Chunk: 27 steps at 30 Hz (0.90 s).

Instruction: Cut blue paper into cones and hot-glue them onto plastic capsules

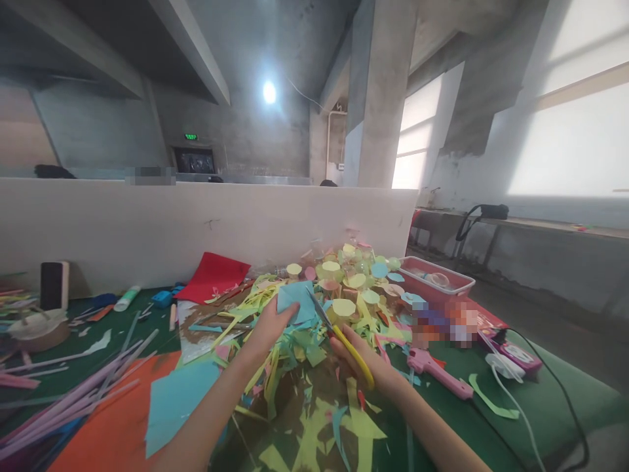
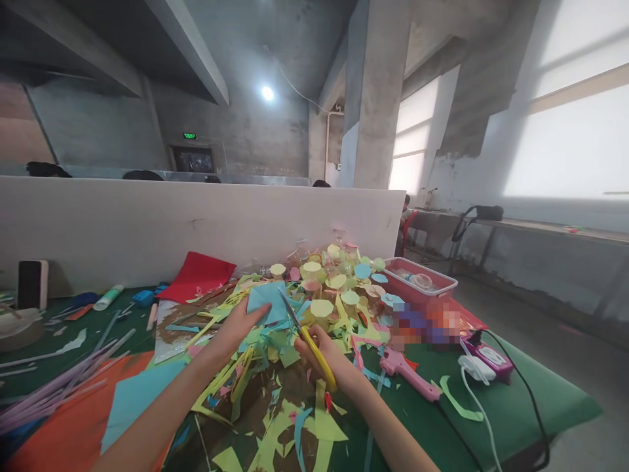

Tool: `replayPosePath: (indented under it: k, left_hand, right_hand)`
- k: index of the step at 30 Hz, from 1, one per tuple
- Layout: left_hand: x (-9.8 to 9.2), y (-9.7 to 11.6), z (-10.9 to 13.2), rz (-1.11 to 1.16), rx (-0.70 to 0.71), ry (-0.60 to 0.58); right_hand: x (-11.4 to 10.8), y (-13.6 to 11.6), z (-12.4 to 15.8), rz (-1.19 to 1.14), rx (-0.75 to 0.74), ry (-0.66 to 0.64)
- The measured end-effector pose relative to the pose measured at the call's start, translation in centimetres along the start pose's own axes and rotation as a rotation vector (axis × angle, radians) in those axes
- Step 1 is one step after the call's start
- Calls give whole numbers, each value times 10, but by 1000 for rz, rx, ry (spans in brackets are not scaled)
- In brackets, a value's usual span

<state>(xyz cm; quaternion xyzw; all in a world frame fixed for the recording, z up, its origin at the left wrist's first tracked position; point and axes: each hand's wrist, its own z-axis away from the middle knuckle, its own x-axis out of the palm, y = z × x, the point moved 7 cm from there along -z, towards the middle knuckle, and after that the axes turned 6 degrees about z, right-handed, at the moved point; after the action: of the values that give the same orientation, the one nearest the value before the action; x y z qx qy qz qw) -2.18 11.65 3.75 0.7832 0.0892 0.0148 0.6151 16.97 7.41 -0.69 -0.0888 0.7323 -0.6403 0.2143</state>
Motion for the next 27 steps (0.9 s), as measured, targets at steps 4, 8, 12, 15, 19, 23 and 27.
replayPosePath:
  k: [4, 8, 12, 15, 19, 23, 27]
  left_hand:
    - [4, 3, 3, -7, -20, -51]
    - [10, 11, 10, -25, -35, -98]
    - [10, 19, 15, -47, -50, -93]
    - [9, 23, 17, -53, -49, -83]
    - [9, 23, 17, -59, -53, -98]
    - [8, 19, 13, -66, -51, -115]
    - [7, 15, 10, -85, -56, -137]
  right_hand:
    - [-2, -7, 9, 45, -37, -40]
    - [-5, -3, 5, 91, -39, -19]
    - [-6, 4, -4, 113, -42, -7]
    - [-5, 14, -9, 103, -34, -12]
    - [-4, 22, -14, 93, -28, -13]
    - [-3, 23, -15, 81, -26, -7]
    - [-4, 18, -12, 94, -39, 5]
